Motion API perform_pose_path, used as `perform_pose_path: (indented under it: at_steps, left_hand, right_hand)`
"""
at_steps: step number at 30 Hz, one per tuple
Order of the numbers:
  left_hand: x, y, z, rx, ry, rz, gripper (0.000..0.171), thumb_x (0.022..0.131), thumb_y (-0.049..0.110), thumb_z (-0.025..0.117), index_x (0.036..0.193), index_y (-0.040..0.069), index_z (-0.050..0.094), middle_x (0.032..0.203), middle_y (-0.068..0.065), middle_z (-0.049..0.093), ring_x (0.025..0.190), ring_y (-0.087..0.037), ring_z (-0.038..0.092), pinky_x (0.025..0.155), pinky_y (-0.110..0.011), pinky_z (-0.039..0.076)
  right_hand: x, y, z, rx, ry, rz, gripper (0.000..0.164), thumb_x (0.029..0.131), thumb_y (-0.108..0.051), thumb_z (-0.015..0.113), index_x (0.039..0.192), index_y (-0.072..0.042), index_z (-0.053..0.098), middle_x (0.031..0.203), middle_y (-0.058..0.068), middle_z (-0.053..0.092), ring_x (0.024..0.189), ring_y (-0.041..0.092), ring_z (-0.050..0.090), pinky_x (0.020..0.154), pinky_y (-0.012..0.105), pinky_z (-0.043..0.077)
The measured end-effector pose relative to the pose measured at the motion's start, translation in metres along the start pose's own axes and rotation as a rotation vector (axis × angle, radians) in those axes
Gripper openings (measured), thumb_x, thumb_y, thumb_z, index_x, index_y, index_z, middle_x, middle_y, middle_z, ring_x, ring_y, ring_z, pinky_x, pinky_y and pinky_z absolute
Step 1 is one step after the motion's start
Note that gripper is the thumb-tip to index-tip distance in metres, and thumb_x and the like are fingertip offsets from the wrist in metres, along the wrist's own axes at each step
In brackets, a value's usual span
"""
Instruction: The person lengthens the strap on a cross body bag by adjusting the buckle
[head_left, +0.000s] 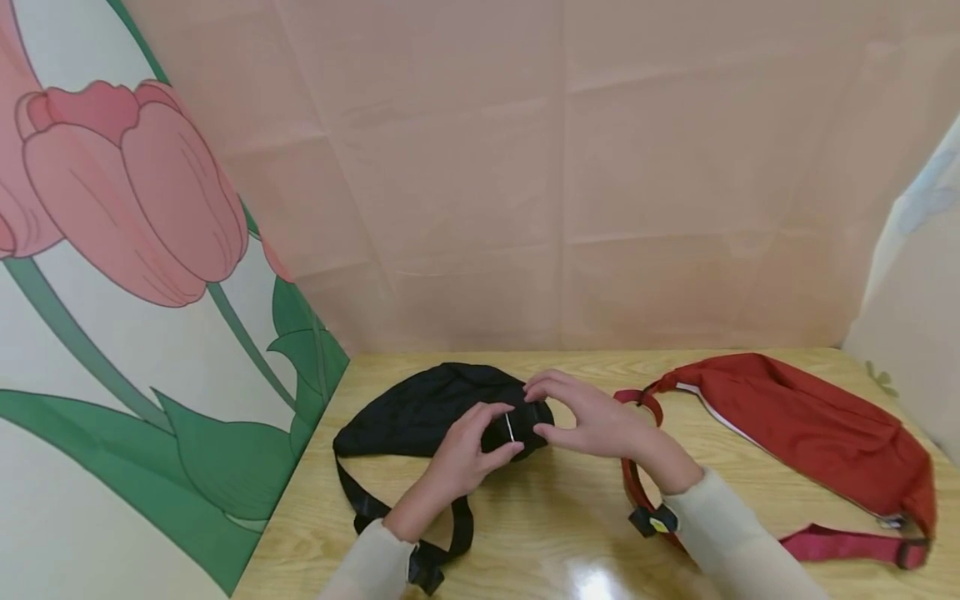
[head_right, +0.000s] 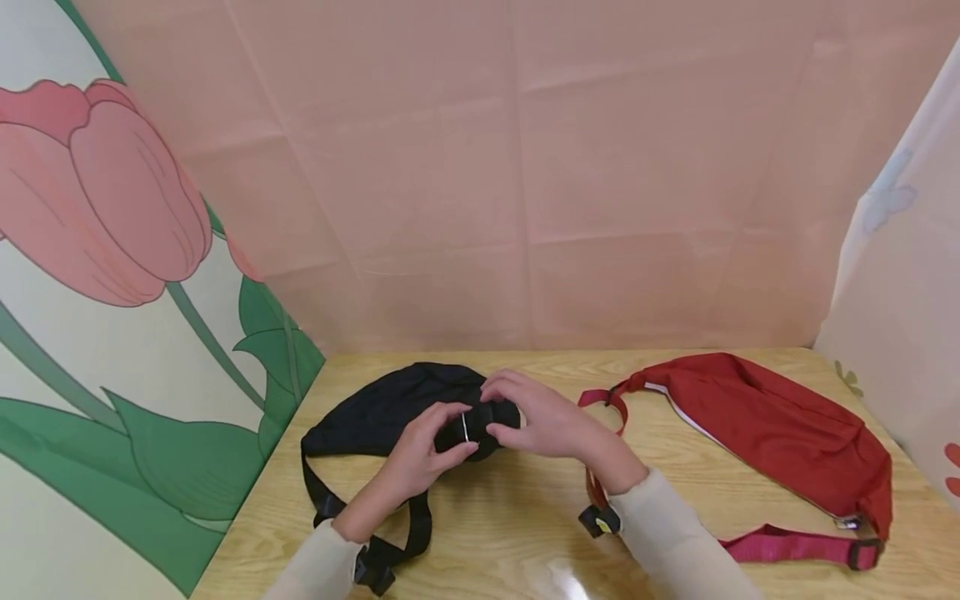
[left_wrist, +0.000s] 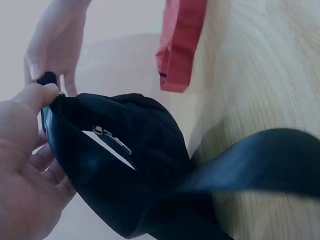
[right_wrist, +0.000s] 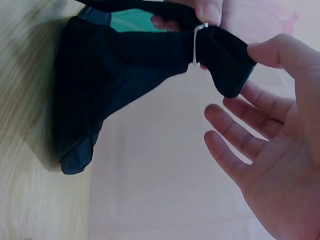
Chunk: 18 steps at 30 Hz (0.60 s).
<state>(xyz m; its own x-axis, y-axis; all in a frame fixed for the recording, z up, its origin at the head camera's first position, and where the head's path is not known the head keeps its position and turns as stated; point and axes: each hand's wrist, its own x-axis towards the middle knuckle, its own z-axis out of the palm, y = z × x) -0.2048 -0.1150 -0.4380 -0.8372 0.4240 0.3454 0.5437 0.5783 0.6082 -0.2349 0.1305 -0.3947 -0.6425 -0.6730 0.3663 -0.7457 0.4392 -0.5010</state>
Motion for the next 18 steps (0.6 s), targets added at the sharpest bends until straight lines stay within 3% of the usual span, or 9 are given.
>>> perform_pose_path:
  at_steps: [6, 12, 18]
  left_hand:
    - [-0.0010, 0.0001, -0.0001, 0.023, -0.010, 0.002, 0.051, 0.097, 0.041, 0.069, 0.139, 0.014, 0.057, 0.128, -0.006, 0.064, 0.118, -0.021, 0.062, 0.098, -0.044, 0.052]
    - [-0.0015, -0.0005, -0.0006, 0.050, -0.003, 0.049, 0.052, 0.097, 0.038, 0.069, 0.139, 0.010, 0.057, 0.128, -0.007, 0.065, 0.116, -0.024, 0.064, 0.095, -0.041, 0.053]
    - [-0.0008, 0.0010, -0.0019, 0.045, -0.006, 0.035, 0.051, 0.096, 0.037, 0.072, 0.137, 0.011, 0.058, 0.128, -0.005, 0.065, 0.117, -0.020, 0.063, 0.096, -0.039, 0.053]
  right_hand:
    - [-0.0025, 0.0046, -0.0016, 0.051, -0.019, 0.047, 0.034, 0.092, -0.017, 0.072, 0.123, -0.013, 0.060, 0.135, -0.003, 0.056, 0.115, 0.016, 0.057, 0.099, 0.045, 0.050]
    - [0.0049, -0.0032, 0.0001, 0.000, -0.067, 0.009, 0.044, 0.096, -0.038, 0.070, 0.131, -0.014, 0.061, 0.137, 0.001, 0.056, 0.125, 0.022, 0.055, 0.102, 0.049, 0.047]
    - [0.0042, -0.0015, -0.0020, -0.010, -0.063, 0.015, 0.033, 0.097, -0.035, 0.071, 0.122, -0.015, 0.065, 0.136, 0.004, 0.057, 0.125, 0.024, 0.056, 0.101, 0.048, 0.049]
